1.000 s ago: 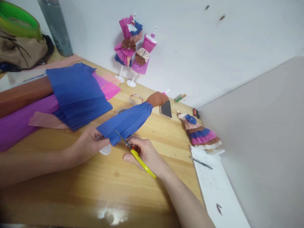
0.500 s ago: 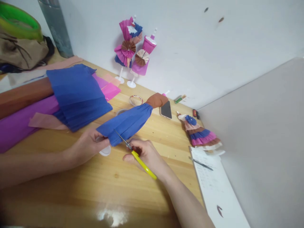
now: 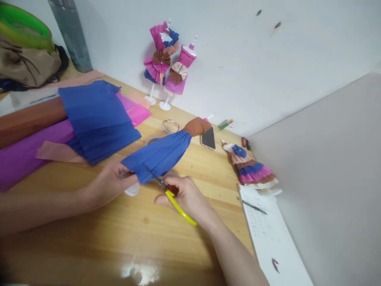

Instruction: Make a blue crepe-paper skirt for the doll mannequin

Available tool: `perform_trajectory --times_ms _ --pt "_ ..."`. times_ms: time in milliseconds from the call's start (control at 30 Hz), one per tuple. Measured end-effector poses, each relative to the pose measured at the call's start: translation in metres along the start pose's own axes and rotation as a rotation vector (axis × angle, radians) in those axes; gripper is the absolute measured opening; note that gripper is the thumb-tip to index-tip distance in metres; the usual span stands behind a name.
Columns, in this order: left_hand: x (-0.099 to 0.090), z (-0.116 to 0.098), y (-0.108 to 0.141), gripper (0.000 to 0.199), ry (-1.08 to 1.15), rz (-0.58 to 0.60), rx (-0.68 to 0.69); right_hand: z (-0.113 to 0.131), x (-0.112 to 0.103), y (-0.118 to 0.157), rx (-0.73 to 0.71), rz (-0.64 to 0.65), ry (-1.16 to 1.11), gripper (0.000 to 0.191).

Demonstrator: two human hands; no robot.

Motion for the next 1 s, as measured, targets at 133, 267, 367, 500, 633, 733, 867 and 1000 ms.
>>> perform_trajectory --times_ms 133,267,367,500,633,733,867,1000 --pt "-0.001 -0.001 0.000 0.022 0.016 -0.014 -0.011 -0.001 -0.001 0.001 0.012 0.009 0.031 0.060" --pt "0.000 0.002 -0.001 0.016 0.057 -0.011 -0.039 0.002 -0.003 0.004 0.004 0.035 0.027 0.060" --pt "-0.001 0.007 -0.002 0.016 0.084 -0.025 -0.067 0.009 -0.003 0.006 -0.004 0.077 0.062 0.062" --pt "-0.001 0.005 -0.002 0.011 0.173 -0.016 -0.073 0.013 -0.002 0.007 0.019 0.121 0.099 0.063" --pt "-0.004 0.005 -0.002 0.013 0.200 -0.030 -0.118 0.010 -0.013 0.010 0.015 0.134 0.118 0.056" --pt "-0.009 0.011 -0.002 0.016 0.187 -0.081 -0.170 0.004 -0.029 0.018 -0.015 0.191 0.090 0.047" --pt "-0.010 0.010 -0.001 0.018 0.152 -0.105 -0.156 0.003 -0.071 0.024 -0.129 0.032 -0.145 0.038" --pt "-0.012 0.003 0.001 0.022 0.009 -0.100 -0.112 -0.018 -0.140 0.020 -0.109 -0.583 -0.435 0.032"
Point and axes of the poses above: each hand's wrist, its own y-axis away from the middle knuckle, its own x-axis out of the palm, z = x × y, the point moved 10 cm from there along -y, towards the middle knuckle, and after that the axes turned 4 degrees about y, right-handed, at the moved point
